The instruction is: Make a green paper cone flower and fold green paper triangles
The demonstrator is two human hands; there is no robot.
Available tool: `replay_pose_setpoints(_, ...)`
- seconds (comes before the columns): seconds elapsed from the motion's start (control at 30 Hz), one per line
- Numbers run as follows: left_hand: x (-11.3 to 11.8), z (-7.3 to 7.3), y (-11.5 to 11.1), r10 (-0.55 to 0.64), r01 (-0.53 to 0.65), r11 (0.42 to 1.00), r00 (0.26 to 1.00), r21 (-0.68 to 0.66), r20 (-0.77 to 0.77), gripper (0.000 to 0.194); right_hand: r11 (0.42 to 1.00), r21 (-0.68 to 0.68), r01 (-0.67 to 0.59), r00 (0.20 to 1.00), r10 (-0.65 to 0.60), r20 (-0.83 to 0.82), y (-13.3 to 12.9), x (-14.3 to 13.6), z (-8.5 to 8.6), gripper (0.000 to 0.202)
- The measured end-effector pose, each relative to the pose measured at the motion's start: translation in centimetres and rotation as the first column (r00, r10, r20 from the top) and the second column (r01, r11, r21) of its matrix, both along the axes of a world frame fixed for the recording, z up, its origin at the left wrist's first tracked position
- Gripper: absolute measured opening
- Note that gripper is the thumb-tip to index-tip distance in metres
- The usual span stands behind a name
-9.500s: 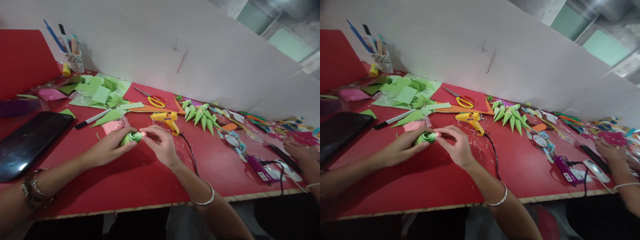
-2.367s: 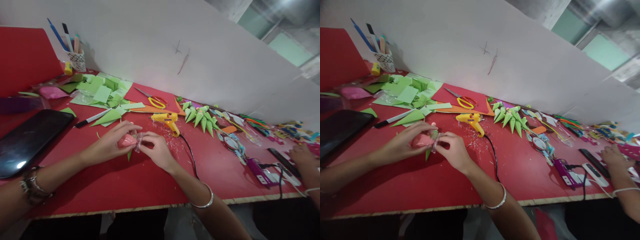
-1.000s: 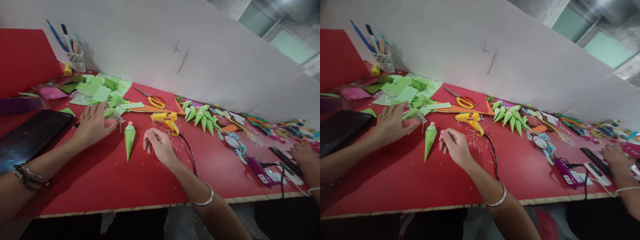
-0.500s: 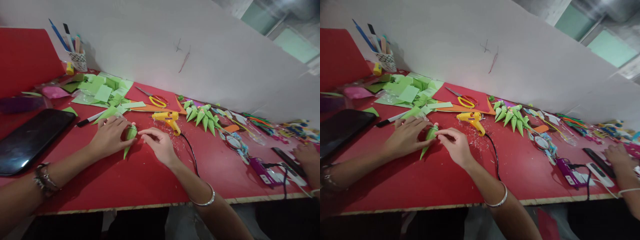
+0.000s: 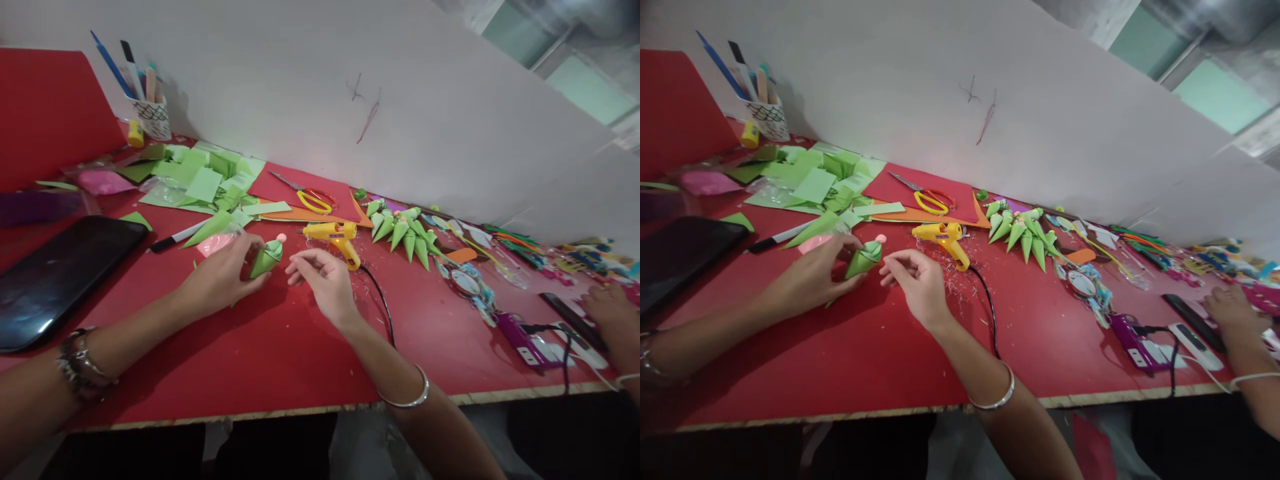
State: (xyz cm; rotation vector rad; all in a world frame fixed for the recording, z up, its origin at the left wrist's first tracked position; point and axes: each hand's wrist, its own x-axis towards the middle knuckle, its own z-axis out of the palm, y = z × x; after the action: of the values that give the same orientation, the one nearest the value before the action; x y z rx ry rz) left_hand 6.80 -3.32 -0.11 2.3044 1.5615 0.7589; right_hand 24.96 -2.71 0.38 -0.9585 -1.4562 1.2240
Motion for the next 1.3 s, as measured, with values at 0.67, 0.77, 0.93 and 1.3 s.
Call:
replay_pose_setpoints(0.67,0.4,0.2,-1.0,-0.122,0.121,0.992,0.991,0.023,0.051,0.030,0.929,0.370,-0.004,0.974,-0.079,0.211,-0.7,0.1,0.2,0.018)
replay_pose_setpoints(0.77,0.5,0.3,-1.0,-0.125,0.125,0.992,0.992,0.015,0.034,0.029,0.923,0.385,0.021,0.971,-0.110,0.211,-0.9,0.1,0.2,0.015)
replay_pose_setpoints(0.93,0.5,0.3,-1.1,-0.136,0.136,0.991,0.991,0.003,0.013,0.029,0.880,0.474,-0.005,0.959,-0.131,0.252,-1.0,0.3,0.6,0.014)
replay_pose_setpoints(1.3,0.4,0.0,-1.2,-0.130,0.132,0.988,0.991,0.078,-0.035,0.032,0.774,0.632,-0.031,0.946,-0.182,0.269,-0.8,0.2,0.5,0.012)
